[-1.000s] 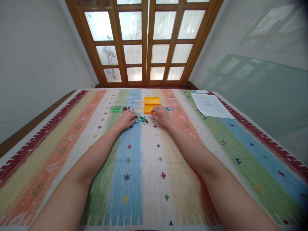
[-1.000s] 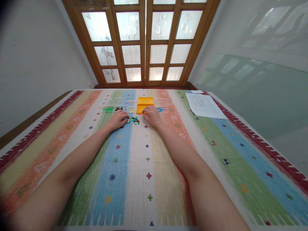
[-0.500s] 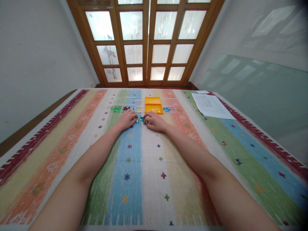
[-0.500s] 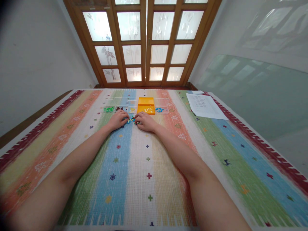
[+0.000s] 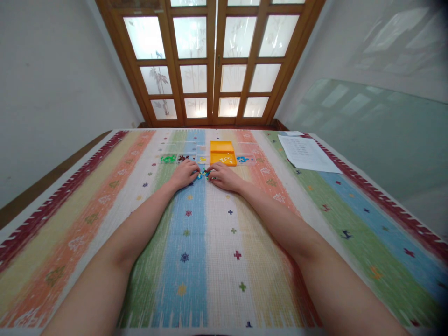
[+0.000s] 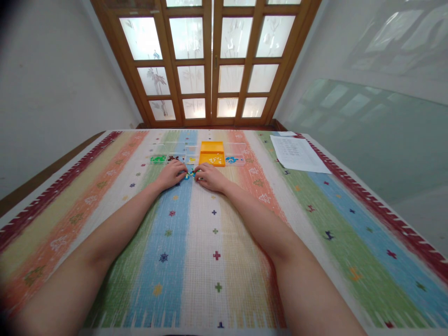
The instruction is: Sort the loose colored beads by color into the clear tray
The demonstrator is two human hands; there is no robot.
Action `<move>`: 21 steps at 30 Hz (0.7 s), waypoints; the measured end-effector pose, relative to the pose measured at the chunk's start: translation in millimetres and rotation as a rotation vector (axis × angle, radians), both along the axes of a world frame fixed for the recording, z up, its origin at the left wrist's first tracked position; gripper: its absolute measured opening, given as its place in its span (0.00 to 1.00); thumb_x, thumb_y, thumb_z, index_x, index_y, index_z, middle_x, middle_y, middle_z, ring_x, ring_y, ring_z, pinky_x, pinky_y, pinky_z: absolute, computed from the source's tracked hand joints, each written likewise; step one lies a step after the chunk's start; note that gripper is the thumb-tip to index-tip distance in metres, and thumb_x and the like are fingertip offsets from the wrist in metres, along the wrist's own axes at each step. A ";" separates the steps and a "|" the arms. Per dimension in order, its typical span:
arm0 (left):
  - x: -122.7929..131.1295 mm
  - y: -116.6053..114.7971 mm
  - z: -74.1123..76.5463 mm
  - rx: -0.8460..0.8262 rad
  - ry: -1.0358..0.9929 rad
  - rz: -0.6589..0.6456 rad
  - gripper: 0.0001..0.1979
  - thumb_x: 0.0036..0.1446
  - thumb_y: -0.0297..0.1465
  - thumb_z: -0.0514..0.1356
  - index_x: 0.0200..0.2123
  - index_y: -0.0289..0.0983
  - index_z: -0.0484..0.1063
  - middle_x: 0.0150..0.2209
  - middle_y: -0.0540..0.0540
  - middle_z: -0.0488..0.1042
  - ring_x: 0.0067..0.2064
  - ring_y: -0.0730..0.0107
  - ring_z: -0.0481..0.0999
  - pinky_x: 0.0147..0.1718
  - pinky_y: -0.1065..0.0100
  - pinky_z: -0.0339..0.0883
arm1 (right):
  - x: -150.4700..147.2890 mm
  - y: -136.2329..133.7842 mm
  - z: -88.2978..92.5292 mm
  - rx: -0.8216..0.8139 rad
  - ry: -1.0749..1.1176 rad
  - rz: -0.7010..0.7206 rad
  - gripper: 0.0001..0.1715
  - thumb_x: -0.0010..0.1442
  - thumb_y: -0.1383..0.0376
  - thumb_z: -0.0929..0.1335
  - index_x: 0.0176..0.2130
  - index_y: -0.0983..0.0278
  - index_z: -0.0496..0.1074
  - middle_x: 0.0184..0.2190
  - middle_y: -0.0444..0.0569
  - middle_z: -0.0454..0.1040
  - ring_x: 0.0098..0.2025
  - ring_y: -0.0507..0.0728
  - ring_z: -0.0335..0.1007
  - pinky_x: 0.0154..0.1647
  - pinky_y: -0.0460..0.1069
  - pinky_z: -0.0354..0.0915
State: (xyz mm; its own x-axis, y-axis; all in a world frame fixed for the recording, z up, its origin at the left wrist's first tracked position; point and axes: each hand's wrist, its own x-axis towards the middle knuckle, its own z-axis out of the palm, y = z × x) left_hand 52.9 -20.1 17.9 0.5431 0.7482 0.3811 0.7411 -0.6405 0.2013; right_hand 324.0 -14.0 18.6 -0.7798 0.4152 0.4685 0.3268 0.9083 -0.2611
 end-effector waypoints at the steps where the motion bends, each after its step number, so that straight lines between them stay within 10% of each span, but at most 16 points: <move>1: -0.2 0.2 -0.3 0.000 0.001 0.000 0.10 0.66 0.31 0.58 0.43 0.40 0.81 0.45 0.42 0.79 0.53 0.55 0.72 0.60 0.52 0.65 | -0.9 -0.4 0.1 0.000 0.000 -0.003 0.07 0.68 0.67 0.69 0.43 0.59 0.79 0.54 0.54 0.76 0.56 0.62 0.68 0.60 0.59 0.65; 7: 0.4 -1.5 1.6 -0.012 -0.002 0.009 0.10 0.66 0.31 0.58 0.43 0.40 0.80 0.46 0.42 0.79 0.53 0.55 0.72 0.60 0.52 0.65 | -2.9 2.6 -1.0 -0.039 0.037 -0.116 0.08 0.69 0.67 0.66 0.42 0.61 0.76 0.44 0.53 0.78 0.49 0.61 0.69 0.55 0.56 0.64; 21: 1.5 -4.4 6.0 -0.040 -0.002 0.015 0.10 0.66 0.31 0.57 0.43 0.41 0.80 0.46 0.42 0.79 0.53 0.54 0.72 0.59 0.51 0.66 | 67.1 54.1 -6.1 -0.140 0.451 -0.861 0.12 0.68 0.61 0.63 0.41 0.61 0.75 0.40 0.55 0.79 0.43 0.63 0.72 0.49 0.59 0.66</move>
